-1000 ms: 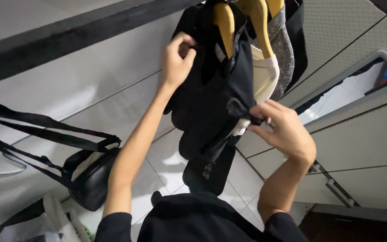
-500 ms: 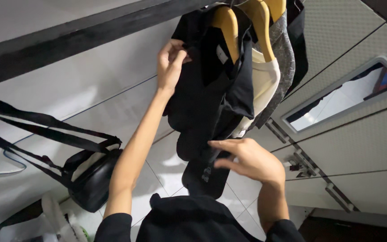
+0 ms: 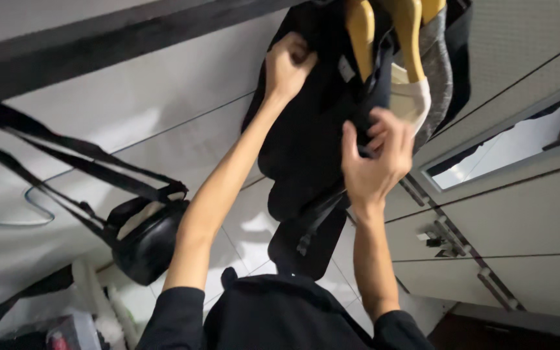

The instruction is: The person takes a black shirt from a red laundry basket, unfolds it, and places it on a wooden hanger. They then hang the shirt on a rack inside a wardrobe. The person repeats this process with another black shirt, carefully aligning it on the hanger before placing it on the rack.

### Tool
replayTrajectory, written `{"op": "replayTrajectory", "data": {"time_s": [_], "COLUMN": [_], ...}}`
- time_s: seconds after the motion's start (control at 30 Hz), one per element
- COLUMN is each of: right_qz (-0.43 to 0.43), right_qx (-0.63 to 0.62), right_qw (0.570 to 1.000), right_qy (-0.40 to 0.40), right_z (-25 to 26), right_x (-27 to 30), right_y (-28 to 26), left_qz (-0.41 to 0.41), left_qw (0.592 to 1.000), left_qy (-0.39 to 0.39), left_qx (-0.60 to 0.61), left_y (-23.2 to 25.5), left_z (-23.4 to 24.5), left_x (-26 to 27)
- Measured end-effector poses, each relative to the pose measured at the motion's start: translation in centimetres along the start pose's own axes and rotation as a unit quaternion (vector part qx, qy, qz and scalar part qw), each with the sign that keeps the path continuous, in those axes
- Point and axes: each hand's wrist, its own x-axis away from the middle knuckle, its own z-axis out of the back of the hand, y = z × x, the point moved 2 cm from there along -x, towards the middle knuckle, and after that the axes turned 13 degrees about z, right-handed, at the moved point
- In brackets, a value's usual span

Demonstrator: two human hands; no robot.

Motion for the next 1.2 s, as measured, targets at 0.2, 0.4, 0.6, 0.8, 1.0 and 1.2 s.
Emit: {"op": "replayTrajectory", "data": {"time_s": [0.2, 0.4, 0.6, 0.8, 1.0, 1.2], "right_qz": [0.059, 0.004, -0.014, 0.0, -0.011, -0.023], "right_qx": [0.052, 0.015, 0.023, 0.022, -0.003, -0.018], "right_qw": [0.993, 0.996, 0.996, 0.997, 0.997, 0.997], "right_qy": [-0.084, -0.085, -0.082, -0.076, -0.075, -0.069], "right_z": [-0.6, -1.6, -1.6, -1.8, -1.5, -1.2], "right_x": [-2.4, -1.8, -1.6, -1.3, -1.7, -1.7], "right_y": [2.7, 3.3, 4.4, 5.1, 5.1, 5.8], "left_qz": [0.064, 0.088, 0.067, -0.064, -0.217, -0.228], "left_qw": [0.962, 0.953, 0.967, 0.988, 0.976, 0.968], "left_qy": [-0.094, -0.14, -0.136, 0.044, -0.033, -0.096], "left_qx": [0.247, 0.256, 0.206, 0.132, -0.007, -0.047], "left_y": [0.3, 0.8, 0.8, 2.8, 5.8, 4.7], "left_z": [3.2, 4.8, 6.2, 4.8, 4.8, 5.3], "left_x": [1.2, 0.7, 0.5, 1.6, 0.4, -0.7]}}
